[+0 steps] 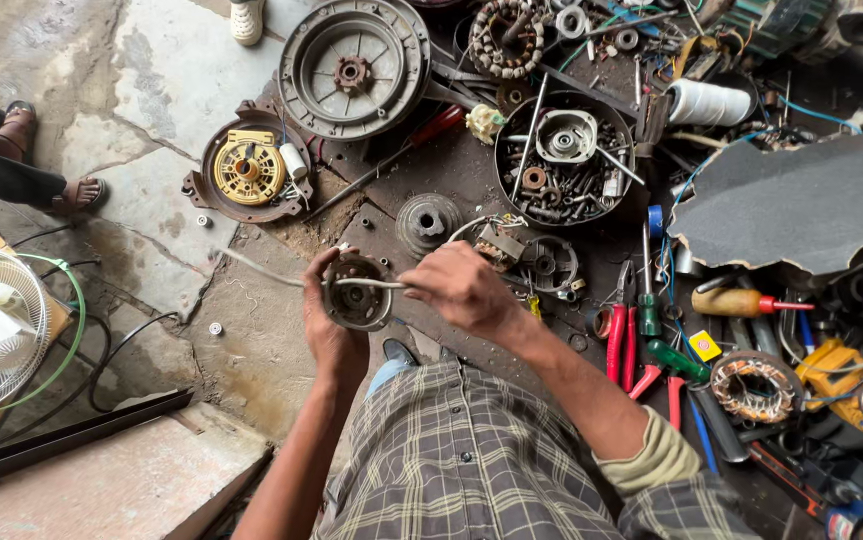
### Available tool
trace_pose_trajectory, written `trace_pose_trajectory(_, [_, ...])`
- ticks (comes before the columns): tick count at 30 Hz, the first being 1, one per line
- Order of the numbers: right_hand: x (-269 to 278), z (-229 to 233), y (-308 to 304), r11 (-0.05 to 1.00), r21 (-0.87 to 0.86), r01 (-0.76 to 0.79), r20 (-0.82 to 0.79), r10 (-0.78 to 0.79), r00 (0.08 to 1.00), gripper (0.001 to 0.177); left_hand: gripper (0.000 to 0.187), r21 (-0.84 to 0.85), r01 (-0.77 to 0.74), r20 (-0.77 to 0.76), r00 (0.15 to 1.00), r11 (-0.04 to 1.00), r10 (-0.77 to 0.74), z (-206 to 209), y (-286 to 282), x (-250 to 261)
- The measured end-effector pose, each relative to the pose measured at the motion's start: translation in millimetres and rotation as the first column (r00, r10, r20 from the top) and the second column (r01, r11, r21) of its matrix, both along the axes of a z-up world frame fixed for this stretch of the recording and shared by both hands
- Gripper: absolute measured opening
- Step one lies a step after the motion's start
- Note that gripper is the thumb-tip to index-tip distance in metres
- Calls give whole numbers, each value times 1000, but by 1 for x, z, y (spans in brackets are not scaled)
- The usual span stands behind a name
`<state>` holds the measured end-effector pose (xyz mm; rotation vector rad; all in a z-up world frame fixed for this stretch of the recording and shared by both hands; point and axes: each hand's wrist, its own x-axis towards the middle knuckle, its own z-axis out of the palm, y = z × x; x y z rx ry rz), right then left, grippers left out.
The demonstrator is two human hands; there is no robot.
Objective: The person disassembles a small cylindrical electrical component using pliers and a wrench, then inserts a wire into the housing and applies glue to secure it. They handle various motor parts and tools on a cluttered workbench.
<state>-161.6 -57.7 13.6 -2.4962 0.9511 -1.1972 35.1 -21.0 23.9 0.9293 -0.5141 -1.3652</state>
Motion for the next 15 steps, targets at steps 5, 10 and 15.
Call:
trace_pose_trajectory(5, [13,10,19,990,118,-72,121,57,991,19,48,-13,13,3,1000,1000,-13,-1,20,13])
trace_pose_trajectory(10, [8,5,16,989,-97,116,177,-98,979,33,50,1,-78,-126,989,997,77,-8,29,23])
trace_pose_trajectory(15, [-37,-28,5,714,218,666,-178,-642,746,85,50,15,-119,-95,988,993,120,-14,29,31])
